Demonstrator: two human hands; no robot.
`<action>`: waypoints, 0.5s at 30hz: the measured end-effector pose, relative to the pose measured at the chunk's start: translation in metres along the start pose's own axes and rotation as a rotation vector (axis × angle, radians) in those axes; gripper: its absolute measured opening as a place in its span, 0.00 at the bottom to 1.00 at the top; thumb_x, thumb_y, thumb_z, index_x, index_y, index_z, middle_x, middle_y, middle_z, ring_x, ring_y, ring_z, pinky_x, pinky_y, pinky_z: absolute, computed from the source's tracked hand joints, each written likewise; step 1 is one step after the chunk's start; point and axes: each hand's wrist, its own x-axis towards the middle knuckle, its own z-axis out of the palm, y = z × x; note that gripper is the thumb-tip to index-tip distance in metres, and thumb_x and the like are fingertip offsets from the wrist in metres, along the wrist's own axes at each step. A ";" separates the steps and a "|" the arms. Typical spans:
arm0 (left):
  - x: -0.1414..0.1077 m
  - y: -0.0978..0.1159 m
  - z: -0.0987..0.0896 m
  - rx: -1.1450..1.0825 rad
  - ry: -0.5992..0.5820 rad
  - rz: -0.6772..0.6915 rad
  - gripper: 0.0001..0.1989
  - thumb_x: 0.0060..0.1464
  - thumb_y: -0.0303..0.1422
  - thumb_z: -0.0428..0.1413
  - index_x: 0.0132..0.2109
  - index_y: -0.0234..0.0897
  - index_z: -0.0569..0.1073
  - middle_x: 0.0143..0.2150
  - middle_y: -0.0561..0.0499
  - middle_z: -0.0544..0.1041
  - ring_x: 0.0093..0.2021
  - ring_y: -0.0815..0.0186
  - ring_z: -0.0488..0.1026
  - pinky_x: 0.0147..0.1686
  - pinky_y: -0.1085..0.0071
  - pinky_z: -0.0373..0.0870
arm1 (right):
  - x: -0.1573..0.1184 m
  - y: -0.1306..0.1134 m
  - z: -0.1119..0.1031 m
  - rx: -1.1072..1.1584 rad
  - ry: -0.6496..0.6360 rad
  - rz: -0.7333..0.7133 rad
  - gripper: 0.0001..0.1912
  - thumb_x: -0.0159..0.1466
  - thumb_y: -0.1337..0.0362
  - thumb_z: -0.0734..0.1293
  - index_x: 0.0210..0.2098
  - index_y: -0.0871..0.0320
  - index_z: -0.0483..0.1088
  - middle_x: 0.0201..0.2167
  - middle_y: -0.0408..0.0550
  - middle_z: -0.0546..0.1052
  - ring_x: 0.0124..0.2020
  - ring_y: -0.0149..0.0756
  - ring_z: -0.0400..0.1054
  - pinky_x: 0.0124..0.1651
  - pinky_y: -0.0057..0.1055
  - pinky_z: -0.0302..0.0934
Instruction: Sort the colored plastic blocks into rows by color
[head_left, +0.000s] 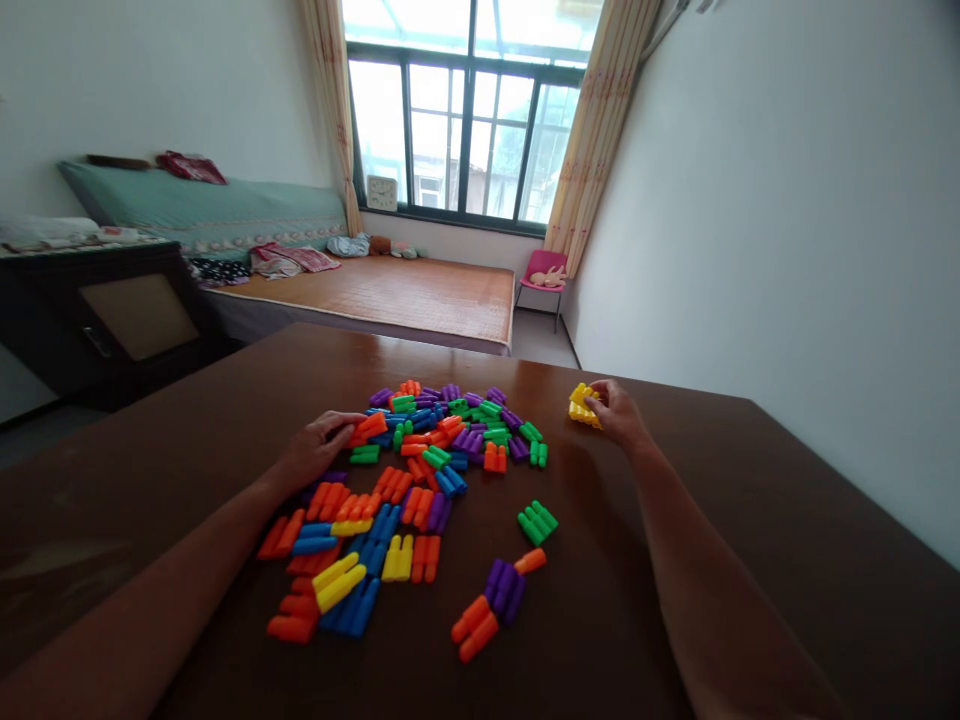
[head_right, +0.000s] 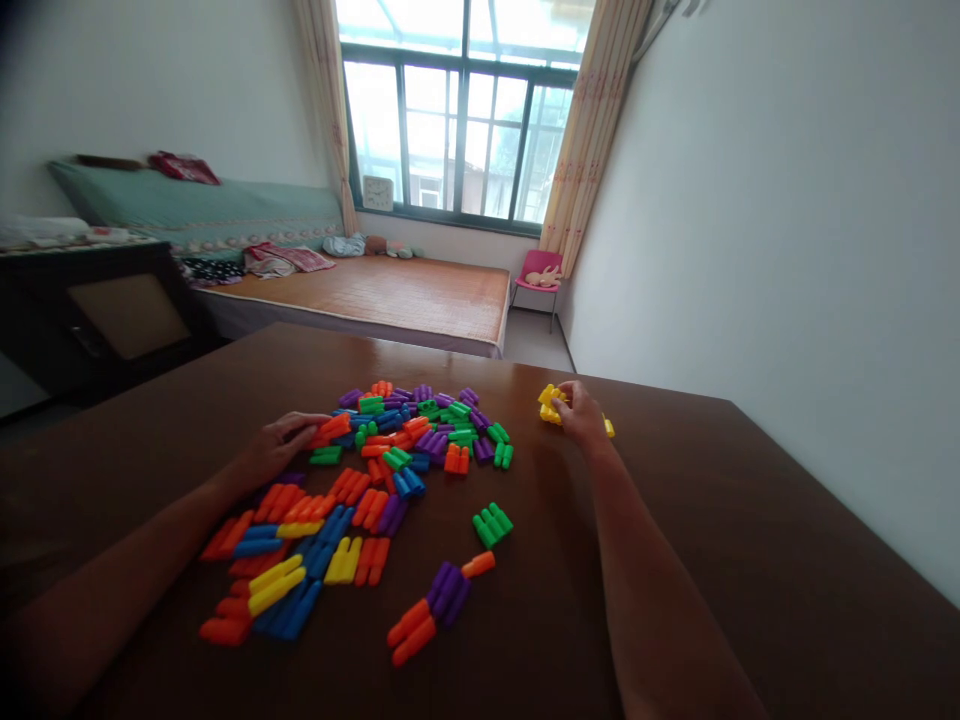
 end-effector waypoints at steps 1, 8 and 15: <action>0.000 0.000 0.000 0.002 0.001 -0.001 0.25 0.56 0.49 0.48 0.49 0.38 0.76 0.48 0.46 0.76 0.48 0.57 0.73 0.50 0.64 0.68 | 0.003 0.010 -0.003 -0.083 0.038 0.000 0.16 0.58 0.61 0.65 0.45 0.59 0.70 0.39 0.52 0.76 0.35 0.37 0.71 0.42 0.36 0.65; 0.000 -0.002 0.000 -0.004 -0.016 -0.013 0.25 0.57 0.49 0.48 0.50 0.38 0.76 0.49 0.46 0.76 0.49 0.57 0.72 0.51 0.64 0.68 | 0.007 0.036 0.005 -0.307 0.062 -0.124 0.16 0.60 0.63 0.62 0.47 0.59 0.72 0.44 0.54 0.76 0.37 0.37 0.71 0.49 0.36 0.63; 0.000 -0.002 0.000 -0.011 -0.016 -0.018 0.26 0.56 0.51 0.48 0.51 0.38 0.76 0.50 0.46 0.76 0.50 0.57 0.72 0.52 0.64 0.68 | 0.011 0.048 0.006 -0.395 0.113 -0.178 0.17 0.61 0.62 0.61 0.47 0.60 0.73 0.47 0.56 0.76 0.38 0.38 0.70 0.51 0.39 0.61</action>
